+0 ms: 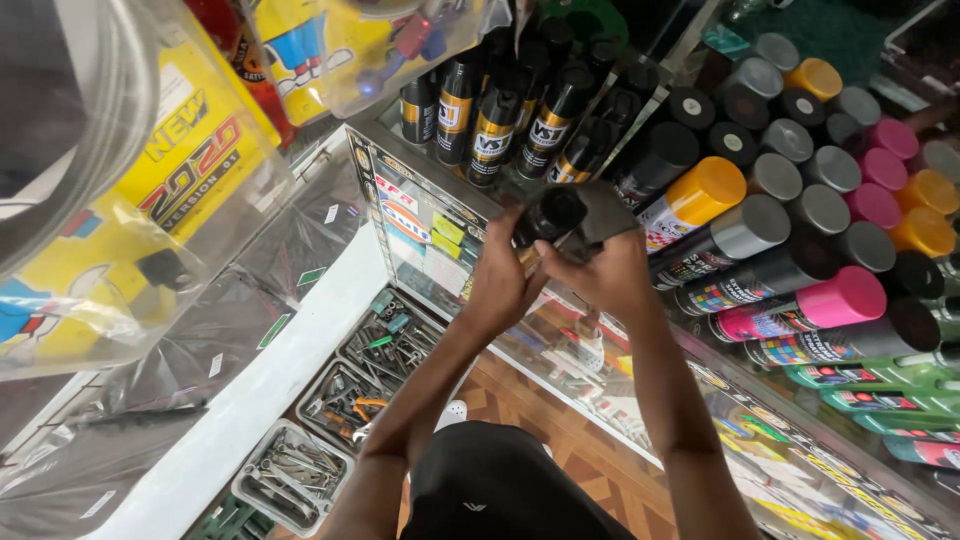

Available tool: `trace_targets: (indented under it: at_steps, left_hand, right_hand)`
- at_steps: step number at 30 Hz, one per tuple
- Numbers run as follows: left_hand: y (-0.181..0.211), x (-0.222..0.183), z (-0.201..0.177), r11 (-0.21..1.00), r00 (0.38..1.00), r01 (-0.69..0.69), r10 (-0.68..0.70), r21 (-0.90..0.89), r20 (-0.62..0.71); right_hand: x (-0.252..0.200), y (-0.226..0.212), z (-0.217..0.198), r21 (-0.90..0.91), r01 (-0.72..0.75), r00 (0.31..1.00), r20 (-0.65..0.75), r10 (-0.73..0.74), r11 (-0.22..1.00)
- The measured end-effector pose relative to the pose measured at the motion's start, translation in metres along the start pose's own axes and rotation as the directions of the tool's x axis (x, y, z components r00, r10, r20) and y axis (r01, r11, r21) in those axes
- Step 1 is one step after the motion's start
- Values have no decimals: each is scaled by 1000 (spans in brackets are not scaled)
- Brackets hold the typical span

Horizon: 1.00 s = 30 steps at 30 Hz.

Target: Wiping down spray paint cans with a cloth and organizing them on a shelf.

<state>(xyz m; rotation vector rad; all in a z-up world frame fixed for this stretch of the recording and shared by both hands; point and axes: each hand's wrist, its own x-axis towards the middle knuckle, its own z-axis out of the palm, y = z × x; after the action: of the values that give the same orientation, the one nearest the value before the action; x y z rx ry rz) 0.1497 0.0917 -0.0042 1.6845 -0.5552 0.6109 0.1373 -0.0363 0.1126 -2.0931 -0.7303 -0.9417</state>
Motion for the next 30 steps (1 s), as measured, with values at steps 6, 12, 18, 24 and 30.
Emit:
trace_targets:
  at_steps: [6, 12, 18, 24, 30]
  left_hand:
    - [3, 23, -17, 996, 996, -59, 55, 61, 65]
    - [-16, 37, -15, 998, 988, -57, 58, -11, 144]
    - [-28, 64, -13, 994, 998, -61, 62, -89, 18]
    - [-34, 73, -8, 999, 997, -47, 47, -6, 56]
    - [-35, 74, -2, 1000, 998, 13, -13, 17, 56]
  right_hand:
    - [17, 27, -6, 148, 8, 979, 200, -37, 989]
    - [57, -2, -24, 132, -8, 958, 284, -30, 991]
    - [65, 28, -65, -237, 67, 995, 94, -46, 969]
    - [98, 25, -71, -320, 143, 965, 254, -60, 937]
    - [116, 56, -75, -227, 233, 933, 326, -152, 946]
